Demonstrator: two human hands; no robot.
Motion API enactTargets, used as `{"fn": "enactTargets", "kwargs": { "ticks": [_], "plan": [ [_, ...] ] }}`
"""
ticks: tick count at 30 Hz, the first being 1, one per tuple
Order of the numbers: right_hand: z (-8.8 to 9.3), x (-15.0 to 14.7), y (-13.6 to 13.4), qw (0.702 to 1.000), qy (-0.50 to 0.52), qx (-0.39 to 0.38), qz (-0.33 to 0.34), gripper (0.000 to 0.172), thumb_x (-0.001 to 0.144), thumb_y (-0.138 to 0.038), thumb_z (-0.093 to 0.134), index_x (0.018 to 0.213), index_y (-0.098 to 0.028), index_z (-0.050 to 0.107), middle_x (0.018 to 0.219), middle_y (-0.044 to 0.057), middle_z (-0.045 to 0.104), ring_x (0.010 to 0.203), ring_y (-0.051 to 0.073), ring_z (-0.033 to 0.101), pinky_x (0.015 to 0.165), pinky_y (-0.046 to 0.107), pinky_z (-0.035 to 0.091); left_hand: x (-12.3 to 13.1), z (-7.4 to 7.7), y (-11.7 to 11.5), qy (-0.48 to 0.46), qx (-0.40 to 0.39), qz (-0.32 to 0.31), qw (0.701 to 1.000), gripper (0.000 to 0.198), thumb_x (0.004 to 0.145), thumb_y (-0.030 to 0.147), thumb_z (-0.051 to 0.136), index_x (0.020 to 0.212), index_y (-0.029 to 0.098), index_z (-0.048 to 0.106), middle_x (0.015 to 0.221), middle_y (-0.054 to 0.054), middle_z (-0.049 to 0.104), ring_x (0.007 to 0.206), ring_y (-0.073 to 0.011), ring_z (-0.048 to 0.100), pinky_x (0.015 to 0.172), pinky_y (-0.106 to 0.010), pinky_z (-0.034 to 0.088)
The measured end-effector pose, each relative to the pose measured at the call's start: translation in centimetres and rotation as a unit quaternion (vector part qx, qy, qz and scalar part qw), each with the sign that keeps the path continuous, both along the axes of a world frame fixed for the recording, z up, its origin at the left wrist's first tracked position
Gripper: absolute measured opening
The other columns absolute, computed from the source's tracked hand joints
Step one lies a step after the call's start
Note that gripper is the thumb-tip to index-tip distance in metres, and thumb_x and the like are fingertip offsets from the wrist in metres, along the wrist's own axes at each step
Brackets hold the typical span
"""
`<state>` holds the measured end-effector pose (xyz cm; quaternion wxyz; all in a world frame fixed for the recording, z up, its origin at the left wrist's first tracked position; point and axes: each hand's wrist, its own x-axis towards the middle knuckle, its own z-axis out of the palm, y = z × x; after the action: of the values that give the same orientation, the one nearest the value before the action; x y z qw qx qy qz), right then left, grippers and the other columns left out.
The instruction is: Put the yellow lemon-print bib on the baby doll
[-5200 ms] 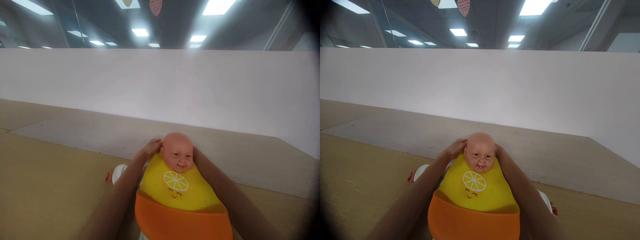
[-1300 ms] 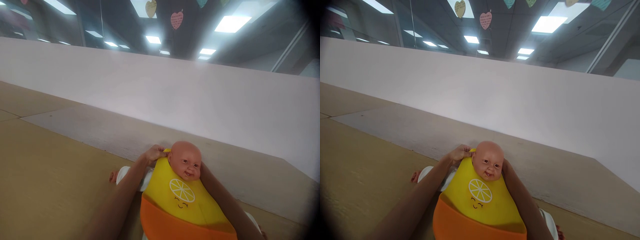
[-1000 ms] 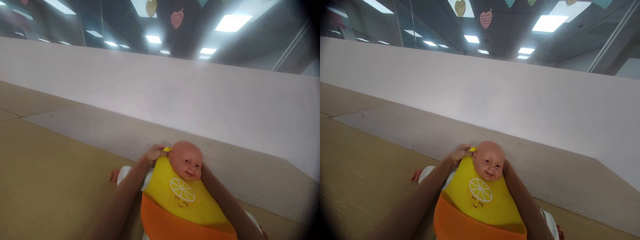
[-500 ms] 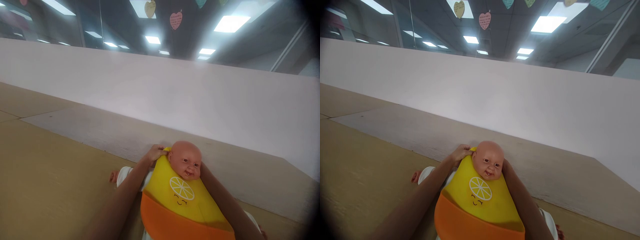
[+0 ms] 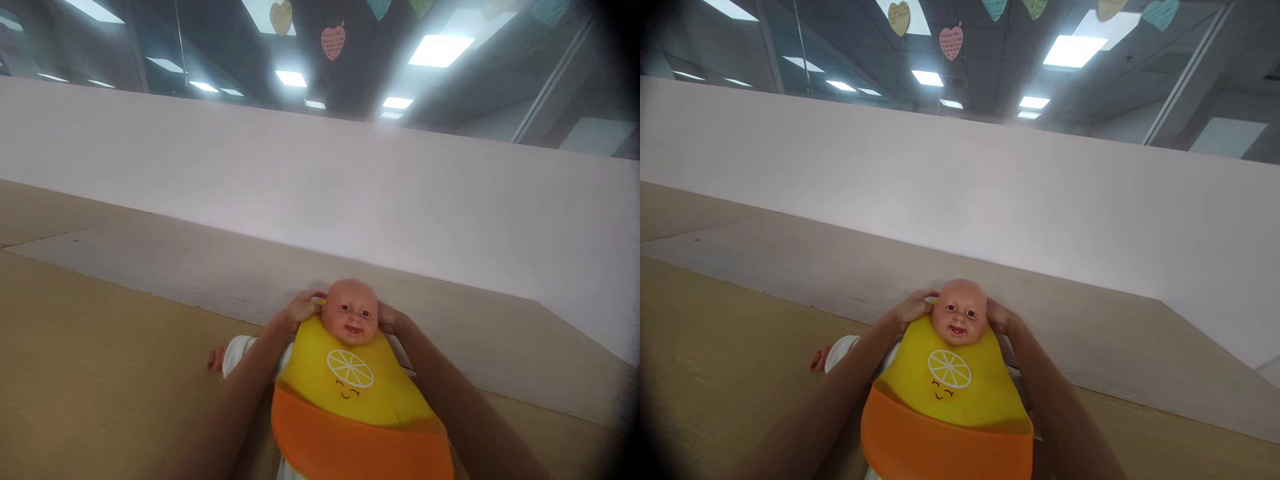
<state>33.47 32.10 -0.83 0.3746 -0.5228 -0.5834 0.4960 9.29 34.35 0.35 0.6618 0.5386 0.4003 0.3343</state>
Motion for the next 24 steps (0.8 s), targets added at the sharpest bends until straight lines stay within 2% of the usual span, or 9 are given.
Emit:
{"fn": "enactTargets", "kwargs": {
  "ticks": [3, 5, 10, 13, 16, 20, 24],
  "plan": [
    [0.4, 0.4, 0.4, 0.997, 0.037, -0.053, 0.034, 0.026, 0.057, -0.028, 0.072, 0.080, -0.015, 0.073, 0.085, 0.014, 0.074, 0.085, 0.027, 0.067, 0.076, 0.038, 0.055, -0.1, -0.7, 0.5, -0.013, 0.034, -0.019, 0.999, 0.059, 0.054, 0.014, 0.062, 0.113, 0.019, 0.065, 0.072, 0.000, 0.071, 0.061, -0.0179, 0.063, 0.057, -0.029, 0.047],
    [0.4, 0.5, 0.5, 0.999, 0.024, -0.041, 0.011, 0.019, 0.054, -0.022, 0.068, 0.071, -0.013, 0.072, 0.075, 0.011, 0.074, 0.077, 0.025, 0.066, 0.073, 0.037, 0.054, -0.1, -1.1, 0.9, 0.001, 0.064, -0.031, 0.997, 0.054, 0.055, 0.016, 0.059, 0.108, 0.018, 0.067, 0.077, -0.002, 0.072, 0.065, -0.0193, 0.064, 0.062, -0.031, 0.049],
    [0.1, 0.1, 0.7, 0.998, -0.018, -0.001, -0.067, 0.005, 0.060, -0.015, 0.066, 0.060, -0.011, 0.068, 0.064, 0.006, 0.069, 0.064, 0.019, 0.061, 0.062, 0.032, 0.049, -0.2, -1.4, 1.6, 0.069, 0.128, -0.015, 0.989, 0.043, 0.055, 0.022, 0.055, 0.094, 0.015, 0.072, 0.088, -0.006, 0.075, 0.081, -0.0244, 0.066, 0.072, -0.034, 0.050],
    [-0.3, -0.4, 0.9, 0.994, -0.045, 0.012, -0.098, 0.013, 0.074, -0.023, 0.071, 0.071, -0.010, 0.069, 0.071, 0.004, 0.069, 0.066, 0.016, 0.061, 0.060, 0.029, 0.050, -0.3, -1.4, 1.7, 0.094, 0.143, -0.008, 0.985, 0.037, 0.057, 0.026, 0.053, 0.087, 0.014, 0.072, 0.084, -0.007, 0.075, 0.081, -0.0263, 0.066, 0.073, -0.036, 0.050],
    [-0.7, -0.7, 1.0, 0.991, -0.069, 0.015, -0.111, 0.025, 0.087, -0.036, 0.065, 0.093, -0.011, 0.067, 0.090, 0.002, 0.067, 0.077, 0.015, 0.064, 0.065, 0.028, 0.054, -0.4, -1.6, 1.8, 0.119, 0.166, -0.005, 0.979, 0.033, 0.059, 0.028, 0.049, 0.079, 0.013, 0.072, 0.083, -0.008, 0.075, 0.081, -0.0271, 0.066, 0.074, -0.037, 0.050],
    [-1.3, -1.0, 0.9, 0.988, -0.092, 0.018, -0.121, 0.032, 0.090, -0.037, 0.061, 0.112, -0.013, 0.062, 0.113, 0.006, 0.063, 0.093, 0.020, 0.063, 0.076, 0.034, 0.056, -0.5, -1.9, 2.2, 0.148, 0.204, 0.002, 0.968, 0.036, 0.059, 0.027, 0.044, 0.078, 0.013, 0.072, 0.091, -0.010, 0.076, 0.088, -0.0282, 0.066, 0.079, -0.037, 0.049],
    [-1.4, -0.9, 0.8, 0.983, -0.114, 0.036, -0.139, 0.036, 0.091, -0.038, 0.060, 0.118, -0.015, 0.060, 0.121, 0.006, 0.060, 0.102, 0.024, 0.061, 0.084, 0.039, 0.054, -0.4, -2.1, 2.6, 0.177, 0.237, 0.017, 0.955, 0.041, 0.058, 0.024, 0.043, 0.085, 0.013, 0.072, 0.102, -0.012, 0.075, 0.097, -0.0289, 0.065, 0.084, -0.036, 0.047]
  ]
}}
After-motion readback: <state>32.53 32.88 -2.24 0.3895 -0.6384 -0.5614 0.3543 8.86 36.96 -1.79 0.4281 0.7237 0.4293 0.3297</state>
